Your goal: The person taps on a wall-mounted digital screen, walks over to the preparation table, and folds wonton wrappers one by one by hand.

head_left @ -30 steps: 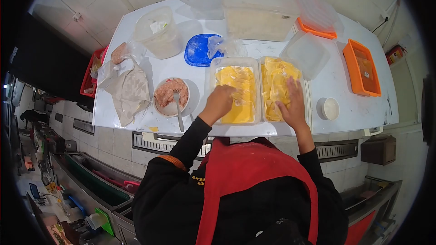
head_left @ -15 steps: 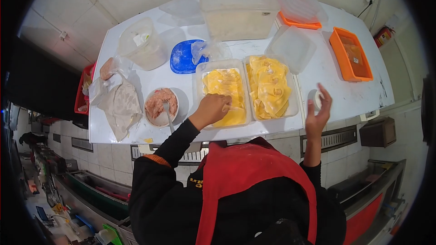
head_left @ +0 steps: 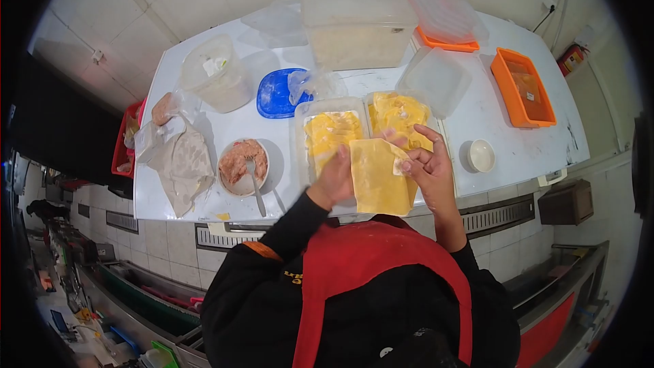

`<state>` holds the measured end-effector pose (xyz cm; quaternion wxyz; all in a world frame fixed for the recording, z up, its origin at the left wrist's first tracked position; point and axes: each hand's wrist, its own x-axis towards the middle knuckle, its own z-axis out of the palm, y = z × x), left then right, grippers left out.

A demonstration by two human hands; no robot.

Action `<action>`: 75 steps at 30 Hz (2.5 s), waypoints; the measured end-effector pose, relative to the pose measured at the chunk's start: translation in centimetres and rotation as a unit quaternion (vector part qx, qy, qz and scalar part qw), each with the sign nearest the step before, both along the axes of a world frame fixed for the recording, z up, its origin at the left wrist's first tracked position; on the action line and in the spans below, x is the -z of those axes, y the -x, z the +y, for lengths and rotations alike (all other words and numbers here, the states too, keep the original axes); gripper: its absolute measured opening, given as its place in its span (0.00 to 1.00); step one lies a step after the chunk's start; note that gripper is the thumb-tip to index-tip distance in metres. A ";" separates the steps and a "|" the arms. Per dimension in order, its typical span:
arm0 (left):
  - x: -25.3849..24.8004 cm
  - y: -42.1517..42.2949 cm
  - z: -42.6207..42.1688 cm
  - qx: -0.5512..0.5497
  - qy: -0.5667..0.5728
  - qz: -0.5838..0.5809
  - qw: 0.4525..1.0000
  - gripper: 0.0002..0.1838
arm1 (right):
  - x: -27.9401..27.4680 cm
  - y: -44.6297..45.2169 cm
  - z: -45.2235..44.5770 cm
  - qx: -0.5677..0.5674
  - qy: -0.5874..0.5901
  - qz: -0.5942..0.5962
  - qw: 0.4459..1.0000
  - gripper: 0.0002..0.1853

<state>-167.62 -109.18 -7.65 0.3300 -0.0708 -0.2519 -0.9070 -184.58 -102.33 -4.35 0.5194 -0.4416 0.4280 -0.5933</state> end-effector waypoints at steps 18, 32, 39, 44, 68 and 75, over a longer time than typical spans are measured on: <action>1.0 1.0 1.6 -0.184 0.091 -0.382 0.901 0.15 | 11.1 19.0 4.8 0.144 -0.366 0.626 0.674 0.32; -1.8 -0.4 2.8 -0.159 0.094 -0.430 0.884 0.17 | 0.6 7.4 3.0 0.113 0.050 0.443 0.888 0.21; -2.1 -0.8 3.2 -0.165 0.123 -0.416 0.886 0.16 | -0.2 0.1 2.1 0.038 0.235 0.497 0.834 0.30; -2.8 -1.2 3.5 -0.185 0.101 -0.386 0.898 0.16 | -0.4 -0.6 2.2 0.052 0.249 0.504 0.825 0.30; -2.7 -1.3 3.1 -0.141 0.175 -0.414 0.882 0.12 | -1.9 -0.8 0.9 -0.062 0.087 0.053 0.993 0.22; -3.6 -1.5 2.9 -0.145 0.307 -0.513 0.789 0.11 | -4.1 -0.2 0.8 -0.132 0.039 0.274 0.952 0.26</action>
